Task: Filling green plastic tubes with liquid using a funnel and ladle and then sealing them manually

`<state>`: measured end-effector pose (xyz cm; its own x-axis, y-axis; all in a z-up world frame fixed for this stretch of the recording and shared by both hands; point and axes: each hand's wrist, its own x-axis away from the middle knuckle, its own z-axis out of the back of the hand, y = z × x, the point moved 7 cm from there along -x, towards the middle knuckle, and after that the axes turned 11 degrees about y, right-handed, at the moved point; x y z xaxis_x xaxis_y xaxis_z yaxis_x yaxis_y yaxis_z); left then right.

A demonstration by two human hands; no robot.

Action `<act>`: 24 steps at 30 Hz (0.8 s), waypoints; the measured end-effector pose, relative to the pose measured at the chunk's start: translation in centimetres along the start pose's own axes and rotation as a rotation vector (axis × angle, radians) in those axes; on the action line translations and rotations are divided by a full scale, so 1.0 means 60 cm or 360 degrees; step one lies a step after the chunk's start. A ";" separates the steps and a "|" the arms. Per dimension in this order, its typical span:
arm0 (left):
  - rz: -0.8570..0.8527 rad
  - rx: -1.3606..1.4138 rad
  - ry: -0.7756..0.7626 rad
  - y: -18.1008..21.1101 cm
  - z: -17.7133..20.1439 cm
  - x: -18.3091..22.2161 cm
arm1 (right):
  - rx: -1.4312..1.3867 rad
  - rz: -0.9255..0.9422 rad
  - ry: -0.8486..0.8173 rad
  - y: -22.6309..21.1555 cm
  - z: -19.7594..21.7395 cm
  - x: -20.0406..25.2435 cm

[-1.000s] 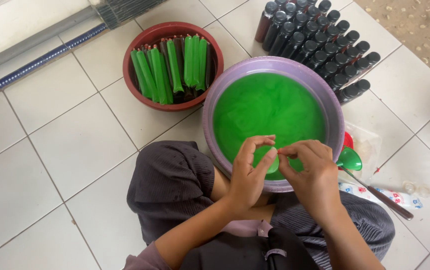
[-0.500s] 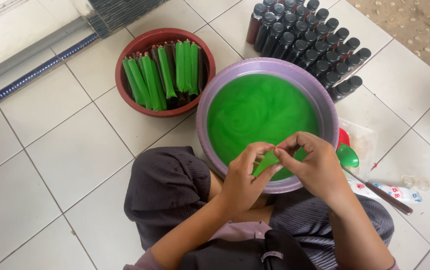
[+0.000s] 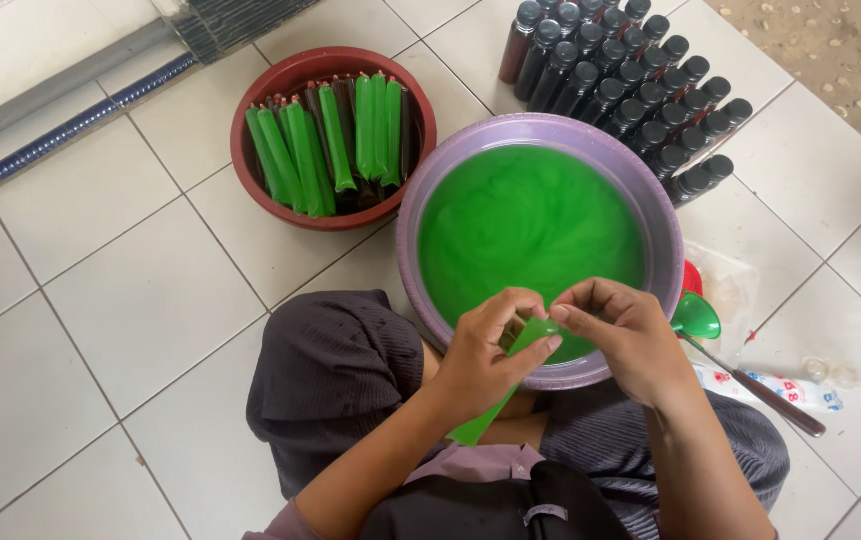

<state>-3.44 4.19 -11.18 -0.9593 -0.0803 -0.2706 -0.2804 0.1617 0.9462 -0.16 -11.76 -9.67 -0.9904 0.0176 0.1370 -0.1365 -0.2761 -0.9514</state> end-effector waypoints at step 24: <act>0.0722 0.0748 0.0962 -0.107 0.086 -0.063 | -0.0604 -0.0190 -0.0454 0.150 -0.134 0.031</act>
<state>1.81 8.53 -17.17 -0.8376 -0.3943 0.3782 0.0107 0.6802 0.7329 -3.41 -6.49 -20.17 -0.9293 -0.2512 0.2707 -0.2992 0.0828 -0.9506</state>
